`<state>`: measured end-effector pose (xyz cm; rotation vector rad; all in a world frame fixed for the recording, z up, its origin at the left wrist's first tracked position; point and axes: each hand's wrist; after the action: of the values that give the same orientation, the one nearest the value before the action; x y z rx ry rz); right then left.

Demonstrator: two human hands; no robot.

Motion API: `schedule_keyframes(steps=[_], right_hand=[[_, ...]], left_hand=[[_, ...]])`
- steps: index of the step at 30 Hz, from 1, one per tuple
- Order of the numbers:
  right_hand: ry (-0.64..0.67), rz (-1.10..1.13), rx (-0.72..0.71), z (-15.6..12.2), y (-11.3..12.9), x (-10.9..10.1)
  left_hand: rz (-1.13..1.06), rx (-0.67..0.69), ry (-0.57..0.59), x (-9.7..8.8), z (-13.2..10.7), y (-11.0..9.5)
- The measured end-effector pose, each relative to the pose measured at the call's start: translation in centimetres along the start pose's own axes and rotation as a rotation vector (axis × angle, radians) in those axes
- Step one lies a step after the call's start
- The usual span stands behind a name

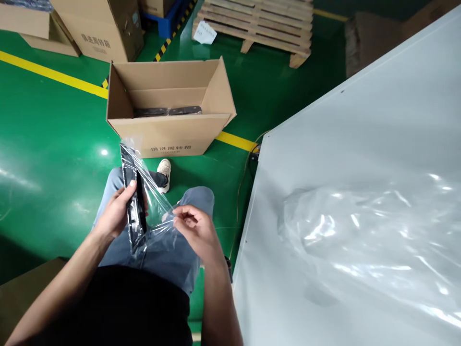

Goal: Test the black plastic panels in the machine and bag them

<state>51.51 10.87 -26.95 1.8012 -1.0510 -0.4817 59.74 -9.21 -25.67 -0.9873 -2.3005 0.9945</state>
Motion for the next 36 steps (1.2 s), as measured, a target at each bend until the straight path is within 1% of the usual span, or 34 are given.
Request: schedule_keyframes(steps=[3,5,7,10,12,15,18,22,23,25,27,29,30,31,33,35,36], right_hand=[[0.007,0.039,-0.043,-0.3,-0.2,0.1],[0.019,0.027,-0.089,-0.8,-0.4,0.5],[0.080,-0.015,-0.106,-1.3,-0.5,0.8],[0.181,-0.078,-0.082,-2.0,-0.5,1.1],[0.173,-0.134,-0.076,-2.2,-0.4,1.2],[0.152,-0.223,-0.031,-2.1,-0.3,1.0],[0.216,-0.232,0.049,-1.7,-0.4,0.0],[0.252,-0.172,0.095,-1.0,-0.7,-1.9],[0.259,-0.173,0.096,-0.9,-0.8,-2.3],[0.265,-0.222,0.076,-0.8,-0.9,-3.1],[0.213,-0.295,0.014,-0.8,-0.8,-3.3],[0.089,-0.342,-0.093,-0.7,-0.5,-2.9],[0.017,-0.347,-0.159,-0.6,-0.2,-2.3],[-0.048,-0.346,-0.225,-0.5,0.1,-1.6],[-0.133,-0.326,-0.335,0.0,1.1,0.2],[-0.162,-0.309,-0.382,0.5,2.2,1.5],[-0.163,-0.302,-0.377,0.8,2.7,1.9]], left_hand=[[-0.052,-0.047,-0.043,0.1,0.1,-0.4],[-0.072,-0.042,-0.081,0.4,0.1,-0.5],[-0.073,-0.014,-0.104,0.6,0.1,-0.4],[-0.040,0.065,-0.123,0.7,0.0,-0.2],[-0.021,0.112,-0.149,0.7,0.1,0.0],[-0.016,0.119,-0.168,0.6,0.2,0.0],[-0.048,0.047,-0.119,0.1,0.3,-0.2],[-0.093,-0.137,-0.004,-0.6,0.2,-0.3],[-0.097,-0.158,0.007,-0.7,0.2,-0.4],[-0.101,-0.147,-0.005,-1.1,0.2,-0.5],[-0.091,-0.087,-0.047,-1.3,0.2,-0.6],[-0.036,0.024,-0.092,-1.3,0.0,-0.5],[0.011,0.085,-0.093,-1.2,-0.2,-0.3],[0.066,0.142,-0.078,-0.9,-0.5,-0.1],[0.181,0.216,-0.003,-0.2,-1.4,0.6],[0.278,0.225,0.093,0.4,-2.3,1.3],[0.310,0.215,0.133,0.5,-2.7,1.5]])
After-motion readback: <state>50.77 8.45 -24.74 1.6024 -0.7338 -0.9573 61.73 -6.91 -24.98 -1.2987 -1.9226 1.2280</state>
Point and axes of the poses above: each hand's wrist, its own z-axis towards the middle knuckle, its own x-axis out of the palm, y = z × x, and after that the axes turned 5 degrees about z, right-handed
